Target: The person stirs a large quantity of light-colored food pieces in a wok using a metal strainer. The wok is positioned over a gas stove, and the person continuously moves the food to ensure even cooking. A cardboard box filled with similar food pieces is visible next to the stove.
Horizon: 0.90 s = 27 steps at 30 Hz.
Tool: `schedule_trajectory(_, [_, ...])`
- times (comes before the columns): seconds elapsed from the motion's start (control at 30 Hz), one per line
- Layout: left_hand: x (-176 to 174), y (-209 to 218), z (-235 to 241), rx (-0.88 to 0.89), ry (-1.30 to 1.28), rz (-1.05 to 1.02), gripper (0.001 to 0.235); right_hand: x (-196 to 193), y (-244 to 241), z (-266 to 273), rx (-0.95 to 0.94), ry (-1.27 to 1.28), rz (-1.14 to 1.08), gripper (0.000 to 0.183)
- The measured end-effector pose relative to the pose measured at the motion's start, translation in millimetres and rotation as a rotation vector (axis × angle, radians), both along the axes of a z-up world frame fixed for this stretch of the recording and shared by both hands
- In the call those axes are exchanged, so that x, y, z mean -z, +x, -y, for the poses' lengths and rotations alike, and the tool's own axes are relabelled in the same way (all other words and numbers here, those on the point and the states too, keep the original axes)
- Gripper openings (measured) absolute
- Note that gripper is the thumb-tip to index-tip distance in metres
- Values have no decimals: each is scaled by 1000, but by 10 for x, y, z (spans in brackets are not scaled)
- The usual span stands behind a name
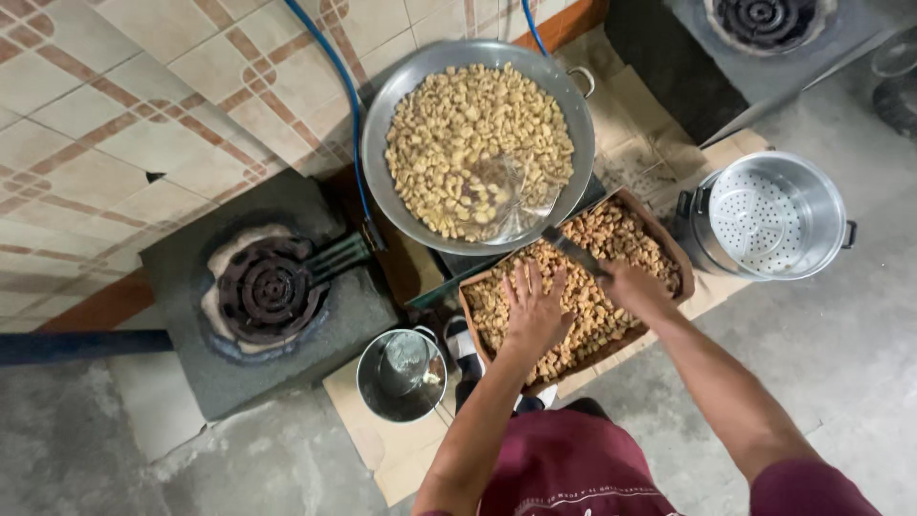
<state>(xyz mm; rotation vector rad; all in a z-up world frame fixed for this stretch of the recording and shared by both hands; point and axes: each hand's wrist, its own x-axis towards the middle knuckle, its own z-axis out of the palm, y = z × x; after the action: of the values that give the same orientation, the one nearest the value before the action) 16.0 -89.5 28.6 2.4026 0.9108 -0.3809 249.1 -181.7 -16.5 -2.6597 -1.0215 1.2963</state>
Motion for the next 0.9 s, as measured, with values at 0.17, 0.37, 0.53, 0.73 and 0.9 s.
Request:
schedule_trajectory(0.17, [-36,-47,-51,1,-38,12,92,250,6,-22,-55,101,134,51])
schedule_trajectory(0.37, [-25,9,-200,52,-96,-58,91,468,-190,14,246,140,-83,51])
schedule_trajectory(0.53, [-37,61,-547,118,-93,-76,91,503,-262,-350,250,153,-9,49])
schedule_trajectory(0.73, [113,48,-920,208,-51,-20,90,592,-343,-913,469,217,-154,47])
schedule_trajectory(0.9, [228,-93,-1221,175,-97,14,89,782,-336,-1053,285,141,-20,49])
